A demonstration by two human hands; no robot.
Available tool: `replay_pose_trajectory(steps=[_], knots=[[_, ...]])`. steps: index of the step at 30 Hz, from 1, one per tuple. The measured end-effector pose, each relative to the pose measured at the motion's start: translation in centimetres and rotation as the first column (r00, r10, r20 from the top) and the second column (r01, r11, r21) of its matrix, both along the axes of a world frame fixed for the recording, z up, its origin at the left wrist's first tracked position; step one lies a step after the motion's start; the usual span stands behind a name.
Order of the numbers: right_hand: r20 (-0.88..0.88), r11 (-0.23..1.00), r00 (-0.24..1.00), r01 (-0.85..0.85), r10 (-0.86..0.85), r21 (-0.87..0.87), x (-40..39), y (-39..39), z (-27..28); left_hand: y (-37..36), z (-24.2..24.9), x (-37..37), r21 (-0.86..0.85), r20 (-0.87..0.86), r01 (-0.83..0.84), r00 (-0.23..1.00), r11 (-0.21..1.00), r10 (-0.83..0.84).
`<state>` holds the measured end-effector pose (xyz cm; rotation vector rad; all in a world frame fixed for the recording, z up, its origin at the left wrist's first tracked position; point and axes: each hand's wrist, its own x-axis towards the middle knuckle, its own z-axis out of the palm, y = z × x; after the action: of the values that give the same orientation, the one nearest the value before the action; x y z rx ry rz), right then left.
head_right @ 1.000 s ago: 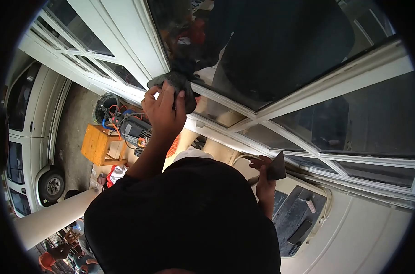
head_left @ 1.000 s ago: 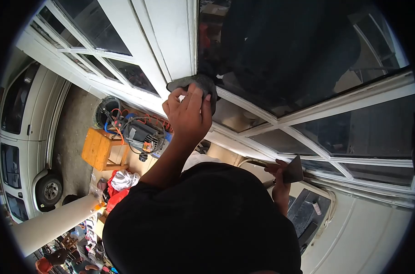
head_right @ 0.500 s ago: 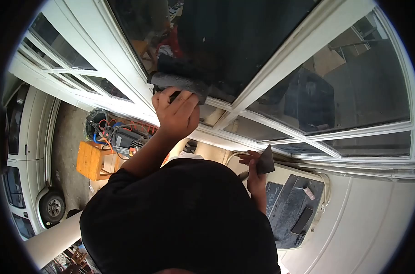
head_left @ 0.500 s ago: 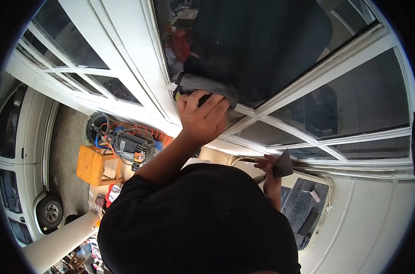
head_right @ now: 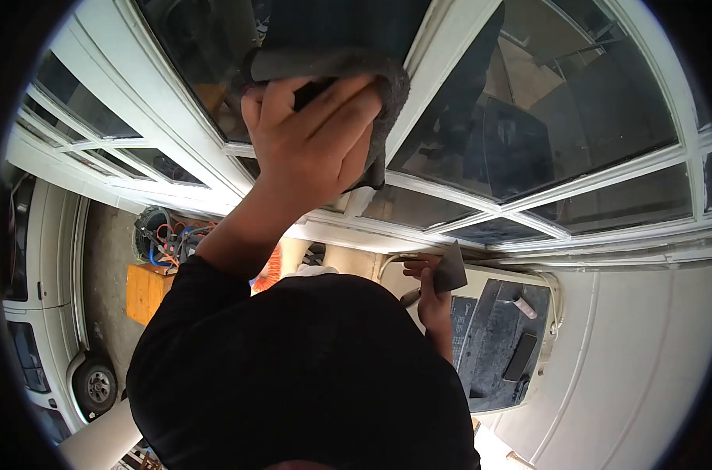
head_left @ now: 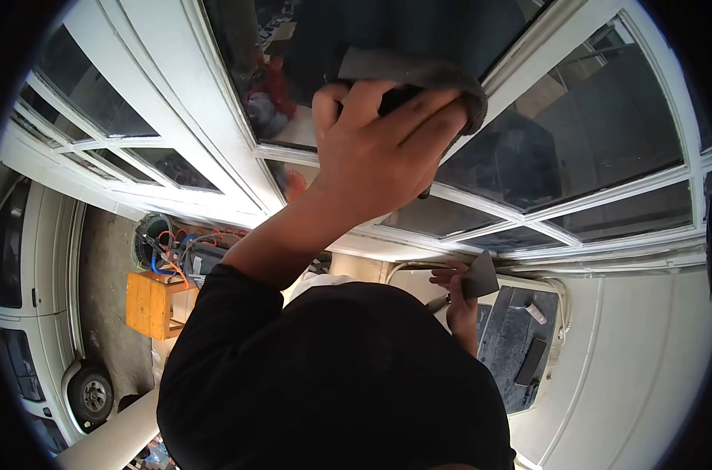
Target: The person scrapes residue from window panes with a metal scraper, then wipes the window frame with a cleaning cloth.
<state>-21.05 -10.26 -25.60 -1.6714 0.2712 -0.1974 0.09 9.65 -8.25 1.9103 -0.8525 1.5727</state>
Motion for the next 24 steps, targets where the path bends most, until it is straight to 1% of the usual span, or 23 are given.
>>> replay_pose_trajectory(steps=[2,4,6,9,10,11,12,13,16,18,19,22,24], knots=[[0.034,1.0,0.999,0.0,0.001,-0.013,0.0,0.1,0.1,-0.6,1.8,0.6,-0.06,0.108,-0.014,0.994,0.998,0.02],[0.02,0.999,1.0,0.022,-0.022,0.03,0.1,0.0,-0.2,-0.5,3.5,0.8,-0.063,0.165,-0.02,0.986,0.998,0.03],[0.001,0.998,0.999,0.048,-0.048,0.034,0.0,-0.4,-0.6,-0.6,5.5,1.1,-0.077,0.173,-0.034,0.984,0.996,0.047],[-0.005,0.999,1.0,0.018,-0.018,0.041,0.4,-0.6,-0.3,-0.6,9.5,1.9,-0.08,0.275,-0.04,0.96,0.996,0.06],[-0.015,1.0,1.0,0.005,-0.005,0.0,0.6,-0.5,-0.1,-0.4,10.6,1.8,-0.088,0.294,-0.043,0.953,0.995,0.067],[-0.01,1.0,1.0,0.005,-0.005,0.018,0.7,-0.3,-0.1,-0.1,11.5,1.7,-0.052,0.295,-0.04,0.954,0.998,0.054],[-0.009,0.999,1.0,0.003,-0.003,0.037,0.9,-0.1,-0.3,0.2,12.1,1.7,-0.014,0.292,-0.04,0.955,0.999,0.042],[0.002,0.999,1.0,-0.009,0.009,0.035,1.1,0.3,-0.2,0.5,12.2,1.7,-0.016,0.302,-0.052,0.952,0.998,0.055],[-0.028,0.998,0.999,-0.03,0.032,0.06,0.7,0.8,0.4,2.5,11.1,2.2,-0.01,0.31,-0.117,0.944,0.993,0.115],[-0.026,0.996,1.0,0.008,-0.006,0.086,0.5,0.6,0.2,5.4,10.3,3.0,-0.09,0.24,-0.25,0.934,0.964,0.264],[-0.005,0.997,1.0,0.017,-0.016,0.07,0.3,0.2,-0.5,7.0,9.9,3.3,-0.131,0.194,-0.334,0.915,0.933,0.354],[-0.024,0.997,0.999,0.026,-0.024,0.068,-0.2,-0.7,-1.2,11.3,8.5,4.3,-0.195,0.07,-0.575,0.8,0.794,0.596],[-0.04,0.999,0.999,0.002,-0.001,0.045,-0.1,-0.6,-1.6,12.1,7.4,4.0,-0.151,0.064,-0.598,0.788,0.787,0.612]])
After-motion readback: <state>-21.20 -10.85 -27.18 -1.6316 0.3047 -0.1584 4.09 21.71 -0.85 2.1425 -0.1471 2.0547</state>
